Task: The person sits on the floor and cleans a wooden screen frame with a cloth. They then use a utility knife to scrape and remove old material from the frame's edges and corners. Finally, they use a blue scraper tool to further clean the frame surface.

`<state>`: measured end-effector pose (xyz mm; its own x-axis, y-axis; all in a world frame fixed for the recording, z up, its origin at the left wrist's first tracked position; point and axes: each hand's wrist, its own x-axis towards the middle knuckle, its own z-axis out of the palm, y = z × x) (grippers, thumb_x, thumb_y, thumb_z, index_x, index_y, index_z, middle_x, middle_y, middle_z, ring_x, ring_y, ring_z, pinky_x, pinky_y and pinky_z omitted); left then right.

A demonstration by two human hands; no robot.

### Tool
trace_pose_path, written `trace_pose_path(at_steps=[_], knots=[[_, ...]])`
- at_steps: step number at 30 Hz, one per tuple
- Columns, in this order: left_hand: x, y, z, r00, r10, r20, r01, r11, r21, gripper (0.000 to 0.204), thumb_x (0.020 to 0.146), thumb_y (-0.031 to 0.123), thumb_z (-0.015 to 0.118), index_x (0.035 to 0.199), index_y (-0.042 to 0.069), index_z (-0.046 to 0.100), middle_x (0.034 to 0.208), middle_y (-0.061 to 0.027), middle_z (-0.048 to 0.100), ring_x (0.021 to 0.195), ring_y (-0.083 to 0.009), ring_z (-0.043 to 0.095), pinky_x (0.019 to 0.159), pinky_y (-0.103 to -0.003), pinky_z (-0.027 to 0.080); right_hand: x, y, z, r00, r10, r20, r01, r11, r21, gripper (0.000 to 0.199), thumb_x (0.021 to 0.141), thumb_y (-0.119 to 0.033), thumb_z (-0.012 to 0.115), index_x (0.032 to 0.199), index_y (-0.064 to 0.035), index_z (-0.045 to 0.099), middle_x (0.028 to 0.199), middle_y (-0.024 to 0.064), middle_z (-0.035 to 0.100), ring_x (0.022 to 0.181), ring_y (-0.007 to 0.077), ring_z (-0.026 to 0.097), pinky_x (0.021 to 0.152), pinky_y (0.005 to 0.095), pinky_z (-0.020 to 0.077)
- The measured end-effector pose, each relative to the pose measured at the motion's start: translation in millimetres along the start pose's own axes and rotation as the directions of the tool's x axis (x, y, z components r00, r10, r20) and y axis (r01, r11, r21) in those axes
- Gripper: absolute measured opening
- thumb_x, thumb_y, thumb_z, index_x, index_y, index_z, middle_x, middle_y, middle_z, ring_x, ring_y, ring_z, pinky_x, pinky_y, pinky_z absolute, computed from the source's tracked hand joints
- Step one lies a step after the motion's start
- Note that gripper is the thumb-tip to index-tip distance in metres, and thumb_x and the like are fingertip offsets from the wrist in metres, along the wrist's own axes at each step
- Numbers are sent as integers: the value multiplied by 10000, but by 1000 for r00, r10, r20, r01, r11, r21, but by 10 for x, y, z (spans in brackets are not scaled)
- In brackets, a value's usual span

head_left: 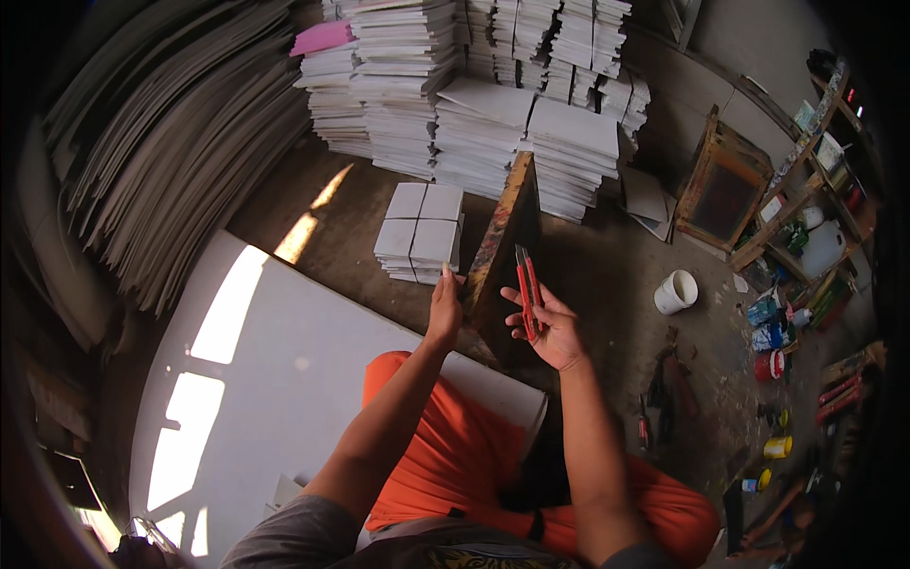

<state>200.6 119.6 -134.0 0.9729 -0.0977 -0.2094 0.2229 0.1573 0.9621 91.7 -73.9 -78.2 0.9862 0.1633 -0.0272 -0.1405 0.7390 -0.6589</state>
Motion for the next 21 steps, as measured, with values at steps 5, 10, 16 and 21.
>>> trace_pose_path(at_steps=[5,10,16,21], knots=[[-150,77,189,994,108,7,-108,994,4,555,1127,536,361,1086,37,601,803,7,451,678,-88,384,607,-283,348,0,51,-155,993,-86,-83,76,990,-120,558,1025,-109,587,1553,-73,410,1236,171,689,886,198,704,726,311,556],[-182,-109,392,957,291,-25,-288,955,76,511,1149,476,327,1065,33,567,874,-29,471,806,-131,417,757,-297,396,-97,74,-171,975,-151,-165,126,980,-151,495,1029,-97,593,1509,-60,474,1039,122,706,753,134,639,617,247,477],[-169,-290,617,991,126,-54,-128,991,-37,529,1122,560,354,1096,94,602,863,2,443,684,-104,329,593,-277,288,-347,-88,-348,927,-263,-267,173,932,-318,357,1080,-154,550,1424,-65,519,969,86,699,681,80,603,539,220,445],[-1,-481,579,973,-206,104,227,934,-276,570,1098,607,353,1186,94,587,1176,-130,653,1066,-257,677,960,-412,568,-436,-74,-536,870,-348,-350,151,862,-483,228,1108,-245,539,1270,-88,574,928,21,647,672,38,565,520,206,430]])
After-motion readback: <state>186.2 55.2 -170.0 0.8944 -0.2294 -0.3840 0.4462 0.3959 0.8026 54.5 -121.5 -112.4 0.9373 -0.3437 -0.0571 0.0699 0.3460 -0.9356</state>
